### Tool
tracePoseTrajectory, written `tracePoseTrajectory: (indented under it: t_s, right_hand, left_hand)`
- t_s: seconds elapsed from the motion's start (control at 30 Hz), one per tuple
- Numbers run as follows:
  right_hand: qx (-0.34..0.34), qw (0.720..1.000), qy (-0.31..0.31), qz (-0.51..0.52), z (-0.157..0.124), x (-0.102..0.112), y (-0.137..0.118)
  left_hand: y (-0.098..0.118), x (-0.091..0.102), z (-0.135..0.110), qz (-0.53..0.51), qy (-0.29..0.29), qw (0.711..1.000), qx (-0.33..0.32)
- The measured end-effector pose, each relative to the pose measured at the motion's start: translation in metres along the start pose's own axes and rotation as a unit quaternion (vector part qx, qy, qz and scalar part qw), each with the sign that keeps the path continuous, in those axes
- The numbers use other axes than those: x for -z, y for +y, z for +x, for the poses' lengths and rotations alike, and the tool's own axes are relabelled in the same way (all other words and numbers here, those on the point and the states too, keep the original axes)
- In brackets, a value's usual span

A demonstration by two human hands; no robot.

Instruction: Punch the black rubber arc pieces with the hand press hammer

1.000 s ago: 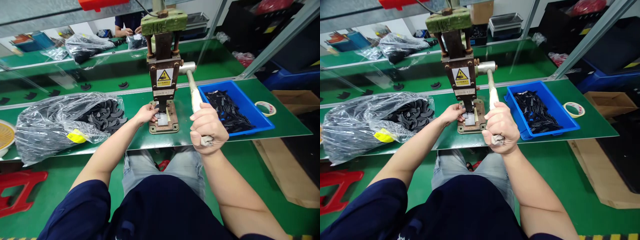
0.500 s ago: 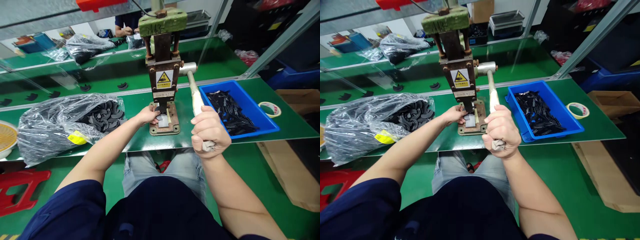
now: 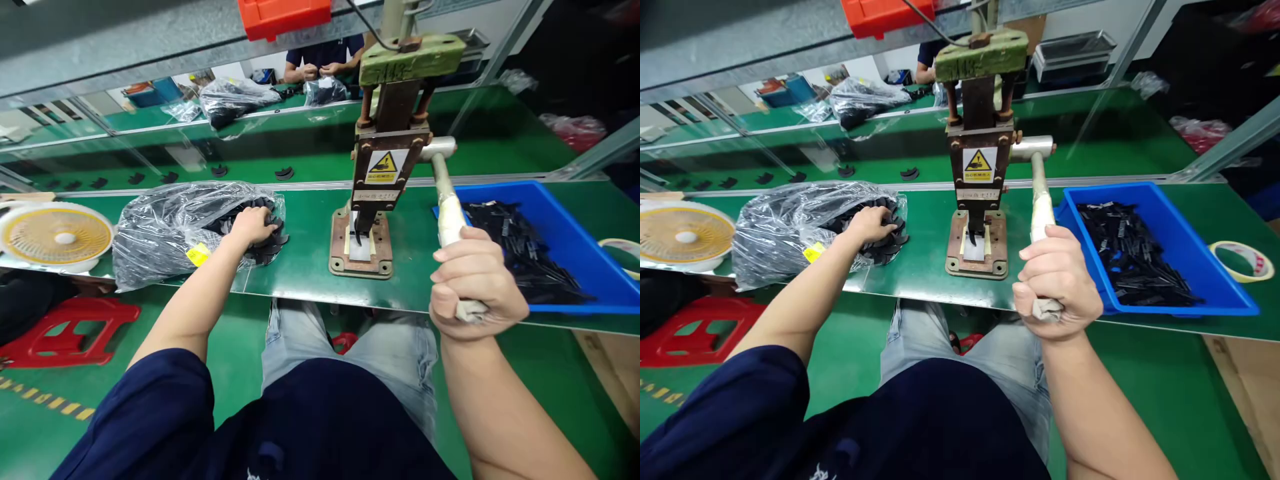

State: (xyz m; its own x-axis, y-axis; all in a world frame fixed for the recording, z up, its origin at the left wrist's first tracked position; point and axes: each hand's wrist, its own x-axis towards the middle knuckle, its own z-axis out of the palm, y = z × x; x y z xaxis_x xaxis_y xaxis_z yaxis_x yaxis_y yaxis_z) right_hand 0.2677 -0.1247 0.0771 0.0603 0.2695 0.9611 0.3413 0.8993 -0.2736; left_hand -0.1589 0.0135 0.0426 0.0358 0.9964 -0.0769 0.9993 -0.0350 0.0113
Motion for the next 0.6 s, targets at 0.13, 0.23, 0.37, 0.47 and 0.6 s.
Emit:
tracePoseTrajectory:
  t_s: [0.13,0.23,0.37,0.47,0.6]
  right_hand:
    - [-0.008,1.0,0.004,-0.01,0.0,0.001,-0.001]
    - [-0.01,1.0,0.0,-0.009,-0.001,0.001,0.001]
    - [0.002,1.0,0.005,0.001,0.0,-0.001,0.005]
    - [-0.001,1.0,0.014,-0.005,0.0,0.001,0.005]
    - [-0.032,0.999,0.009,-0.001,-0.003,0.005,0.0]
  left_hand:
    - [-0.016,-0.001,0.011,0.069,-0.067,0.995,-0.006]
    - [-0.018,0.0,0.012,0.048,-0.047,0.998,-0.017]
    - [-0.014,0.007,0.005,-0.08,-0.01,0.996,-0.045]
    - [0.004,0.011,-0.002,-0.114,-0.007,0.985,-0.13]
    - [0.051,0.005,-0.012,-0.14,-0.019,0.969,-0.204]
